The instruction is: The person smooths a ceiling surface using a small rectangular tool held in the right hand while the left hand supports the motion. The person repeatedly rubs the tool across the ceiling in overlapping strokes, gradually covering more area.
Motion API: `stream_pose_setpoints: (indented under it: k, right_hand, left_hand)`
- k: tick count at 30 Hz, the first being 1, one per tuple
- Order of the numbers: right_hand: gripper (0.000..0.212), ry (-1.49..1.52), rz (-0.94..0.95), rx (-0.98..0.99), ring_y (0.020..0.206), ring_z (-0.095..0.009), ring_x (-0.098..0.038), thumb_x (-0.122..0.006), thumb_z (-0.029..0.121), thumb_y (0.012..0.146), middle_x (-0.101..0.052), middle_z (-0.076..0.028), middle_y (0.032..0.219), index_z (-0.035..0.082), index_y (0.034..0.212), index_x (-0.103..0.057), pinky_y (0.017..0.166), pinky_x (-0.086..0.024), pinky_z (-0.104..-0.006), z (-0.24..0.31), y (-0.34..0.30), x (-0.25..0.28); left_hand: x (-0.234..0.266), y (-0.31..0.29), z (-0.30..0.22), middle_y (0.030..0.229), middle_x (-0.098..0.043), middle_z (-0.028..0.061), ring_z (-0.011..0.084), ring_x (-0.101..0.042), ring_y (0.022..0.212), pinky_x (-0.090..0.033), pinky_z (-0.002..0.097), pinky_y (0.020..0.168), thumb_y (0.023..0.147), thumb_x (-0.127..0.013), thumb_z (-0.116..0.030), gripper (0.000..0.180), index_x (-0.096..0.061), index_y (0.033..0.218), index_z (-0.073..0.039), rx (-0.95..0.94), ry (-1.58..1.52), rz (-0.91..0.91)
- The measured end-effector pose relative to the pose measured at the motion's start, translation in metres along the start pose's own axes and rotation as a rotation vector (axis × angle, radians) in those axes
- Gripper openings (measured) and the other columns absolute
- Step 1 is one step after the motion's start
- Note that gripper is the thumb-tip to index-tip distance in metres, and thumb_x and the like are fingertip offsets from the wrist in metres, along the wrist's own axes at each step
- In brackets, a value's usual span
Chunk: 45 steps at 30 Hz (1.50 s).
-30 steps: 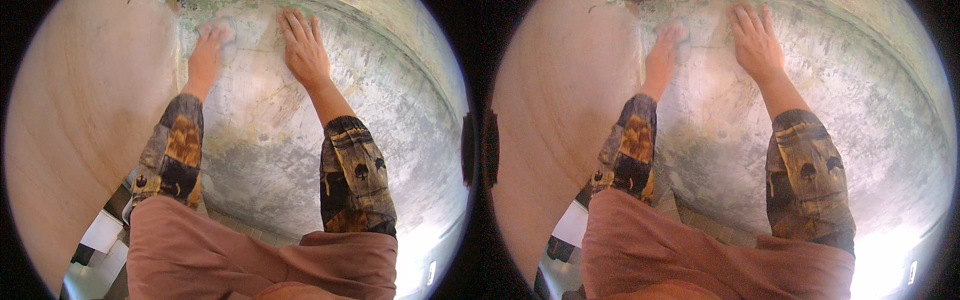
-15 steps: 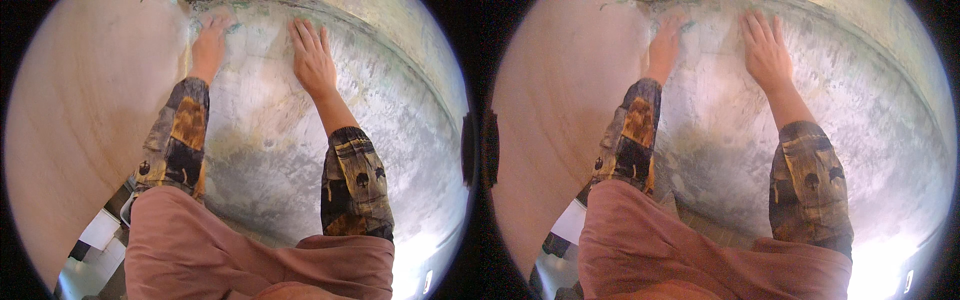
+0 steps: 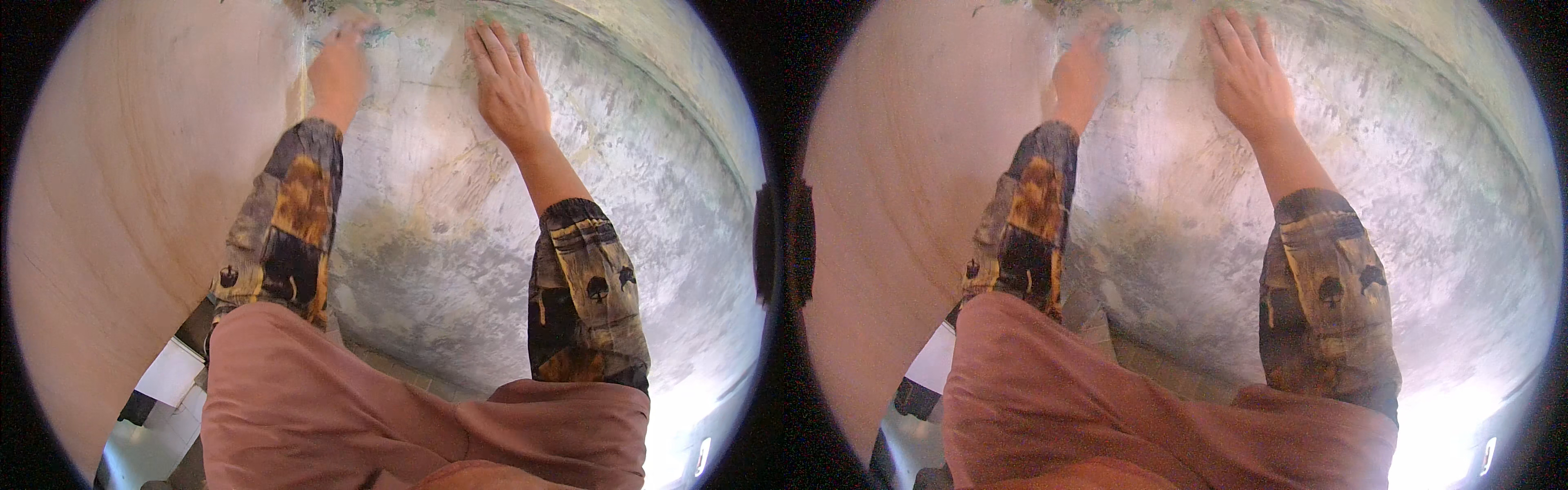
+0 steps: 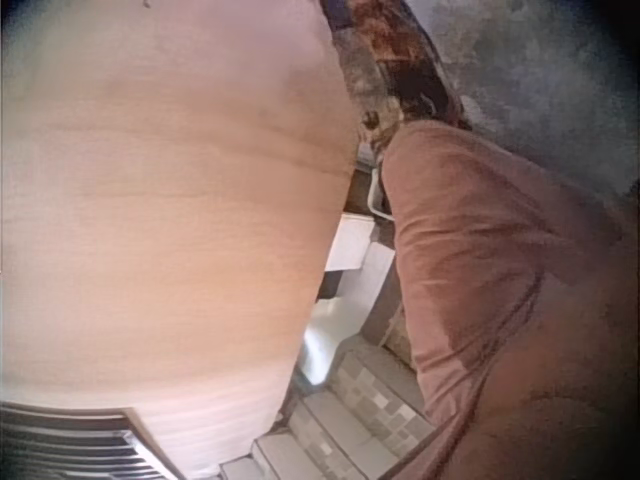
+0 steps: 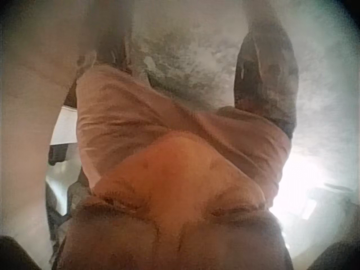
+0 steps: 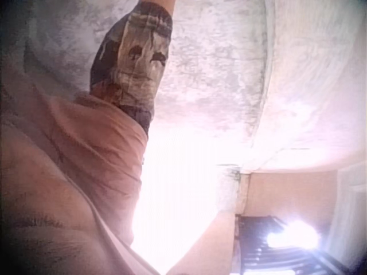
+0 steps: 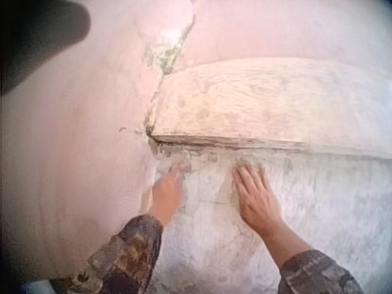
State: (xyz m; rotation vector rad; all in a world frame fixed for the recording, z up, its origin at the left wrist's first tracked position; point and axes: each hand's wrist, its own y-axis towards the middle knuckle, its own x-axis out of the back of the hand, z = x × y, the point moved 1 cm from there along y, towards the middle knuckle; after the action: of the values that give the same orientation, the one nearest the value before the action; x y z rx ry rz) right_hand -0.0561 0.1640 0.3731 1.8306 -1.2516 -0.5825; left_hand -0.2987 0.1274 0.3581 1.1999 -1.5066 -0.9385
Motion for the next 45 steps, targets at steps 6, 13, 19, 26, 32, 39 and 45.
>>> stream_pose_setpoints:
  k: [6,13,19,26,32,39,45]
  right_hand:
    - [0.058,-0.087,0.031,0.076,0.144,-0.024,-0.031,-0.044,0.003,0.088,-0.04,-0.008,0.151,0.007,0.146,-0.041,0.121,-0.018,-0.0474,0.007,0.012,-0.002]
    - [0.055,0.021,0.109,0.157,0.142,-0.027,-0.033,-0.045,0.003,0.087,-0.042,-0.01,0.15,0.005,0.142,-0.046,0.12,-0.022,-0.0464,0.048,0.055,-0.031]
    - [0.054,0.108,0.118,0.137,0.141,-0.027,-0.035,-0.047,0.002,0.086,-0.044,-0.01,0.149,0.004,0.14,-0.047,0.119,-0.025,-0.0439,0.046,0.058,-0.031]
    - [0.053,0.102,0.202,0.108,0.142,-0.028,-0.035,-0.047,0.001,0.087,-0.043,-0.011,0.15,0.005,0.14,-0.048,0.119,-0.025,-0.0438,0.05,0.063,-0.025]
    - [0.054,0.098,0.222,0.085,0.142,-0.027,-0.035,-0.048,0.002,0.087,-0.044,-0.011,0.15,0.005,0.141,-0.047,0.119,-0.026,-0.0442,0.053,0.063,-0.024]
    - [0.055,0.092,0.189,0.109,0.141,-0.027,-0.036,-0.049,0.001,0.086,-0.044,-0.01,0.149,0.005,0.14,-0.047,0.118,-0.027,-0.0442,0.049,0.062,-0.03]
    - [0.054,0.082,0.092,0.15,0.14,-0.027,-0.038,-0.05,0.002,0.086,-0.045,-0.01,0.149,0.005,0.14,-0.048,0.118,-0.028,-0.0445,0.046,0.061,-0.04]
  left_hand:
    - [0.004,0.002,-0.006,0.13,-0.06,0.0044,0.031,-0.055,0.117,-0.053,0.0464,0.087,0.089,-0.052,-0.009,0.041,-0.059,0.129,-0.014,-0.074,0.021,-0.145]
    - [0.006,0.006,-0.014,0.126,-0.063,0.0046,0.0348,-0.058,0.11,-0.054,0.0453,0.085,0.089,-0.053,-0.011,0.034,-0.064,0.122,-0.01,0.074,0.035,-0.085]
    - [0.017,-0.003,-0.002,0.109,-0.07,0.0145,0.0358,-0.065,0.102,-0.055,0.0451,0.083,0.089,-0.053,-0.014,0.028,-0.067,0.112,-0.005,-0.011,0.114,-0.058]
    - [0.023,0.034,0.024,0.098,-0.07,0.0212,0.0396,-0.067,0.096,-0.054,0.0497,0.082,0.088,-0.053,-0.013,0.029,-0.066,0.113,-0.005,0.195,0.145,0.031]
    - [0.014,0.009,-0.005,0.095,-0.07,0.0213,0.039,-0.067,0.089,-0.054,0.0484,0.077,0.087,-0.055,-0.012,0.031,-0.066,0.114,-0.004,0.004,0.064,-0.034]
    - [0.019,0.043,0.016,0.099,-0.068,0.0258,0.0438,-0.067,0.089,-0.052,0.0551,0.079,0.087,-0.055,-0.019,0.03,-0.068,0.112,-0.008,0.148,0.097,-0.054]
    - [-0.002,0.019,-0.012,0.094,-0.07,0.0202,0.0387,-0.068,0.09,-0.054,0.0493,0.077,0.085,-0.055,-0.012,0.024,-0.071,0.102,-0.006,-0.022,-0.023,-0.11]
